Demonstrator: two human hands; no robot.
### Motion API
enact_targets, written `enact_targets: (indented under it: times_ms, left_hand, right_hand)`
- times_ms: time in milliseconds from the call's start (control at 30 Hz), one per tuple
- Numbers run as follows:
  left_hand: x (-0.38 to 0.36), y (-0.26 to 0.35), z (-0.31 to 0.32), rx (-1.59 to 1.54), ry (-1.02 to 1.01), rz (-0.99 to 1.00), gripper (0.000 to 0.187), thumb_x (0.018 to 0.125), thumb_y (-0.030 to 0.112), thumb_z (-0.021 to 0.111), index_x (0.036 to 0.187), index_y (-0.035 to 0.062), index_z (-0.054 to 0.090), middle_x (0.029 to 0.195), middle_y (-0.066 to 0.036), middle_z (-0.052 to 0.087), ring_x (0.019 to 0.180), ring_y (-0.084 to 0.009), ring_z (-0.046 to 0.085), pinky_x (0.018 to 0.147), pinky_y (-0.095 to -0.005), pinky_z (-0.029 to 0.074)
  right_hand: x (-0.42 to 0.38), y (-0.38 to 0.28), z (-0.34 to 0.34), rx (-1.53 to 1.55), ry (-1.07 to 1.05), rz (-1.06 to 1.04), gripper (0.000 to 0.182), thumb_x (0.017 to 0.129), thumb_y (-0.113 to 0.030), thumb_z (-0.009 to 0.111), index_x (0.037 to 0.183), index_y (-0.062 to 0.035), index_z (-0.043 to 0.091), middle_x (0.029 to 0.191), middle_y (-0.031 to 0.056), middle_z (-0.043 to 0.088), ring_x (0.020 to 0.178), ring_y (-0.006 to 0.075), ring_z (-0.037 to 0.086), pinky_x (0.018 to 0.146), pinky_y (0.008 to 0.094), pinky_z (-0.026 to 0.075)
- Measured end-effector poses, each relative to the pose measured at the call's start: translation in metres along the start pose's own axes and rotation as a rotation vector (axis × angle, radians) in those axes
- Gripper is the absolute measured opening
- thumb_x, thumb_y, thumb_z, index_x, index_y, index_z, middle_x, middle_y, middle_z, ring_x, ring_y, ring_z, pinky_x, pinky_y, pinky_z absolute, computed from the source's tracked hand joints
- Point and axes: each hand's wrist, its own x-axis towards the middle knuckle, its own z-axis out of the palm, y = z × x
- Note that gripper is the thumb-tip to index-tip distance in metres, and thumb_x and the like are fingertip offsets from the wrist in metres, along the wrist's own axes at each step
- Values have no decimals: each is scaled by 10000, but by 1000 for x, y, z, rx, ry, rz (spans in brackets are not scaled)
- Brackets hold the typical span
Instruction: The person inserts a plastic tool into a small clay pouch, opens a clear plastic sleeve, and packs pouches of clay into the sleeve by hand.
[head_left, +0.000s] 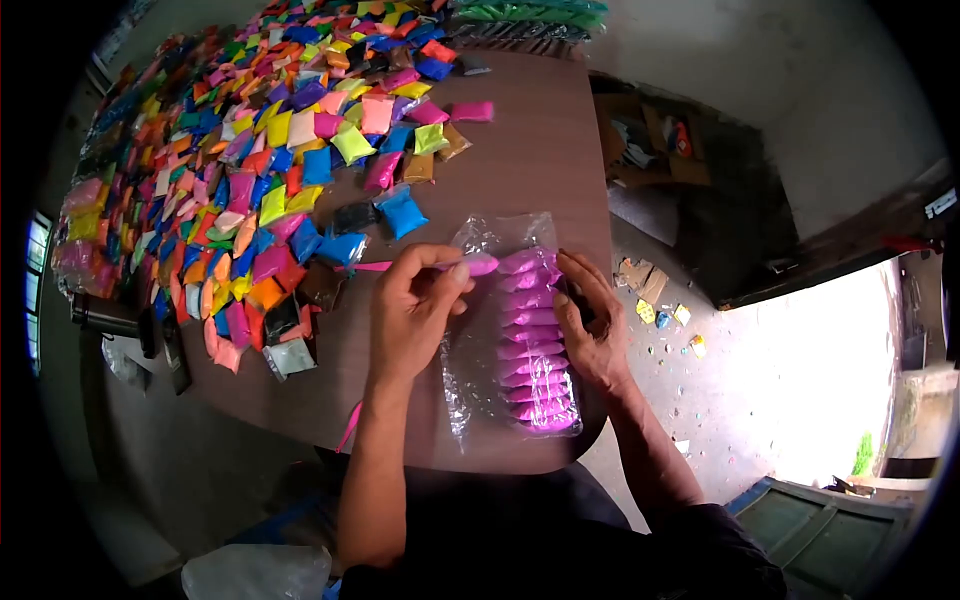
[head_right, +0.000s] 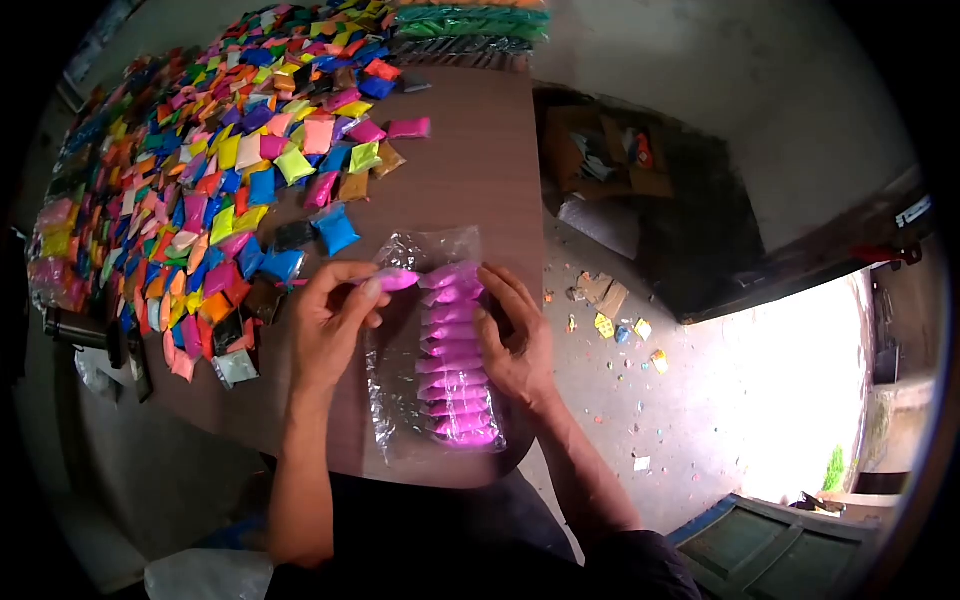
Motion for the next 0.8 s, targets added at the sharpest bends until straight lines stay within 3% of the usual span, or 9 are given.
enact_targets:
  times_ms: [167, 300, 400, 467, 600, 667, 800]
  left_hand:
    - [21, -29, 21, -110, -49, -83, 207, 1059, 152, 666, 1189, -9, 673, 1023, -82, 731, 902, -100, 695, 771, -244, 570]
    - [29, -51, 24, -213, -87, -197, 193, 1072, 151, 639, 1192, 3, 674, 1017, -70, 728, 885, -104, 697, 753, -251, 576]
    - [30, -57, 22, -47, -43, -48, 171, 1057, 98, 625, 1198, 13, 671, 1011, -54, 722, 865, -94, 693, 698, -252, 567]
    - [31, -48, 21, 295, -14, 146, 166, 1027, 40, 617, 1181, 13, 675, 960, -37, 717, 758, -74, 668, 611, -243, 526]
    - [33, -43, 20, 412, -94, 126, 185, 1006, 6, 609, 1173, 18, 686, 910, -32, 717, 653, -68, 628, 564, -242, 488]
    - [35, -43, 25, 269, -145, 2, 177, 1011, 23, 622, 1168, 41, 701, 853, -19, 708, 583, -57, 578, 536, -243, 464]
    - [42, -51, 36, 455, -125, 114, 179, 1007, 37, 645, 1173, 48, 713, 874, -56, 736, 643, -124, 663, 593, -275, 517]
  right_hand:
    - [0, 1, 0, -8, -5, -3, 471, 952, -53, 629, 1418, 10, 621, 1493, 222, 574, 1405, 314, 551, 1169, 368, 419]
    - [0, 1, 0, -34, -4, -7, 464, 958, -45, 625, 1418, 11, 620, 1490, 218, 576, 1401, 309, 554, 1168, 367, 421]
    - [0, 1, 0, -8, -7, -32, 459, 961, -36, 622, 1417, 14, 619, 1484, 215, 578, 1397, 308, 556, 1165, 363, 425]
    - [1, -4, -1, -10, -22, -35, 455, 962, -27, 622, 1415, 17, 619, 1481, 211, 579, 1392, 306, 560, 1160, 359, 431]
    - [2, -4, -2, -13, -25, -32, 459, 957, -25, 626, 1415, 18, 618, 1480, 210, 577, 1388, 308, 563, 1155, 357, 437]
    - [2, -1, -3, -41, -21, -54, 465, 950, -20, 631, 1413, 19, 617, 1476, 219, 579, 1391, 320, 563, 1155, 364, 443]
    - [3, 0, -3, -67, -9, -76, 462, 945, -16, 631, 1406, 15, 623, 1474, 224, 580, 1399, 333, 559, 1159, 372, 445]
